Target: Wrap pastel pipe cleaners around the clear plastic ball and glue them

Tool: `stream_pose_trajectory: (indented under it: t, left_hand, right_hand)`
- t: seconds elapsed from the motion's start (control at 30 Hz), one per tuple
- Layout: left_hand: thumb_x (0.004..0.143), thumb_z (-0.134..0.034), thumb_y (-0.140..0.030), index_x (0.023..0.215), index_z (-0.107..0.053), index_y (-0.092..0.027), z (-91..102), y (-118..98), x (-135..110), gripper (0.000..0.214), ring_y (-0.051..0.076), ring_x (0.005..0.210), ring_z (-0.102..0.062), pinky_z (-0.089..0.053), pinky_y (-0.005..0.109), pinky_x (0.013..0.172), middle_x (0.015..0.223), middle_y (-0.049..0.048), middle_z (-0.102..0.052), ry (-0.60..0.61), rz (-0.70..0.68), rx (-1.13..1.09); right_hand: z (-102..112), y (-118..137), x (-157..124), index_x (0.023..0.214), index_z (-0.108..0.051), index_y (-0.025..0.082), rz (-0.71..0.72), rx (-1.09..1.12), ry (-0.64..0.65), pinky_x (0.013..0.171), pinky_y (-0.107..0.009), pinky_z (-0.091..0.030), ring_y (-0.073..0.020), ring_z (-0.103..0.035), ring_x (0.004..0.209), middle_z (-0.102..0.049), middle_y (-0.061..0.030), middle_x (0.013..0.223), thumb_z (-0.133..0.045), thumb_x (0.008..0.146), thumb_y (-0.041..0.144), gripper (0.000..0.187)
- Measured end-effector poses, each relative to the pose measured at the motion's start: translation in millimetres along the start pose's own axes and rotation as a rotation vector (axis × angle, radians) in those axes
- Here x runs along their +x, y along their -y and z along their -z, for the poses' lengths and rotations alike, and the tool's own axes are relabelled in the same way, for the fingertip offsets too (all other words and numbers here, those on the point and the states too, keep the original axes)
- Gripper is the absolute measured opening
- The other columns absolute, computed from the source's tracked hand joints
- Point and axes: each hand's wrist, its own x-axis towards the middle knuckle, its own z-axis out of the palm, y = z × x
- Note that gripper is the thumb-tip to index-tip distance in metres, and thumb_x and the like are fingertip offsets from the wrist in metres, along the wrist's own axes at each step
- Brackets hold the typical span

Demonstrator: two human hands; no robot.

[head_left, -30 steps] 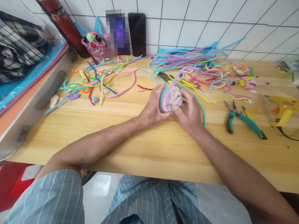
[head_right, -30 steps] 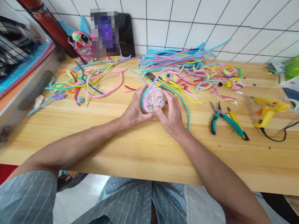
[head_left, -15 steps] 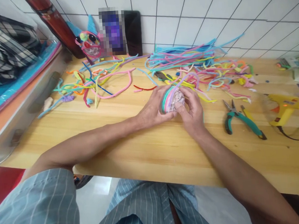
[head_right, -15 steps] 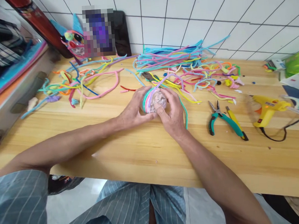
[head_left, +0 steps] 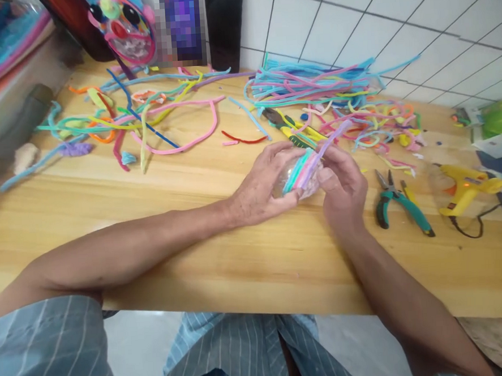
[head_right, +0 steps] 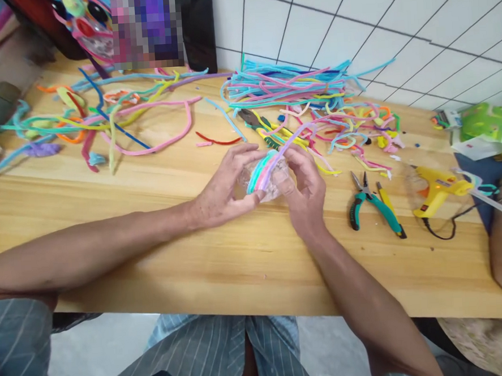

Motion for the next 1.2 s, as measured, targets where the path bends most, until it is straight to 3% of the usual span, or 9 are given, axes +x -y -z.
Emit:
stream_pose_trajectory:
  t: [0.3, 0.5, 0.7, 0.87, 0.97, 1.2]
  left_hand:
    - [0.096, -0.071, -0.030, 0.163, -0.042, -0.028, -6.3, -1.2, 0.7, 0.073, 0.035, 0.160, -0.049, -0.047, 0.061, 0.132, 0.161, 0.0148, -0.058, -0.016, -0.057, -0.026]
    - [0.096, -0.070, -0.031, 0.163, -0.041, -0.025, -7.5, -0.8, -0.3, 0.074, 0.037, 0.160, -0.048, -0.047, 0.062, 0.131, 0.161, 0.0180, -0.057, -0.012, -0.080, -0.042]
    - [0.096, -0.071, -0.031, 0.164, -0.042, -0.029, -5.9, -2.0, 0.7, 0.074, 0.038, 0.162, -0.047, -0.044, 0.064, 0.132, 0.162, 0.0163, -0.057, 0.012, -0.048, -0.083]
    - [0.095, -0.070, -0.028, 0.161, -0.043, -0.027, -7.0, -3.4, 0.9, 0.072, 0.037, 0.161, -0.047, -0.045, 0.063, 0.132, 0.160, 0.0176, -0.057, -0.004, -0.053, -0.078]
    - [0.094, -0.071, -0.027, 0.161, -0.043, -0.028, -7.2, -4.0, 0.5, 0.072, 0.037, 0.160, -0.048, -0.045, 0.063, 0.132, 0.161, 0.0177, -0.056, -0.008, -0.053, -0.081]
    - [0.104, -0.071, -0.046, 0.158, -0.047, -0.027, -7.4, -3.0, 0.5, 0.062, 0.037, 0.158, -0.050, -0.046, 0.062, 0.130, 0.161, 0.0193, -0.055, -0.008, -0.012, -0.100]
  right_hand:
    - [-2.5, 15.6, 0.6, 0.108, -0.079, 0.029, -0.133, 0.203, -0.045, 0.124, -0.064, -0.054, -0.0340, -0.073, 0.139, -0.079, -0.0083, 0.138, -0.090, 0.090, 0.057, 0.035]
    - [-3.1, 16.1, -0.6, 0.091, -0.078, 0.030, -0.178, 0.319, -0.101, 0.116, -0.048, -0.059, -0.0254, -0.076, 0.126, -0.081, -0.0019, 0.123, -0.093, 0.087, 0.038, 0.017]
    - [-2.9, 18.9, -0.8, 0.107, -0.084, 0.033, -0.209, 0.355, -0.073, 0.113, -0.047, -0.060, -0.0247, -0.075, 0.122, -0.080, -0.0015, 0.131, -0.091, 0.086, 0.035, 0.022]
    - [-1.7, 19.1, -1.1, 0.102, -0.085, 0.035, -0.202, 0.323, -0.062, 0.123, -0.053, -0.055, -0.0287, -0.073, 0.132, -0.081, -0.0009, 0.130, -0.091, 0.084, 0.035, 0.019]
    - [-2.6, 18.5, -1.0, 0.116, -0.086, 0.037, -0.243, 0.347, -0.071, 0.123, -0.052, -0.055, -0.0277, -0.074, 0.128, -0.082, -0.0001, 0.128, -0.091, 0.082, 0.032, 0.035]
    - [-6.5, 20.7, -0.8, 0.119, -0.085, 0.034, -0.261, 0.357, -0.090, 0.112, -0.046, -0.060, -0.0242, -0.076, 0.118, -0.083, -0.0004, 0.128, -0.091, 0.080, 0.030, 0.040]
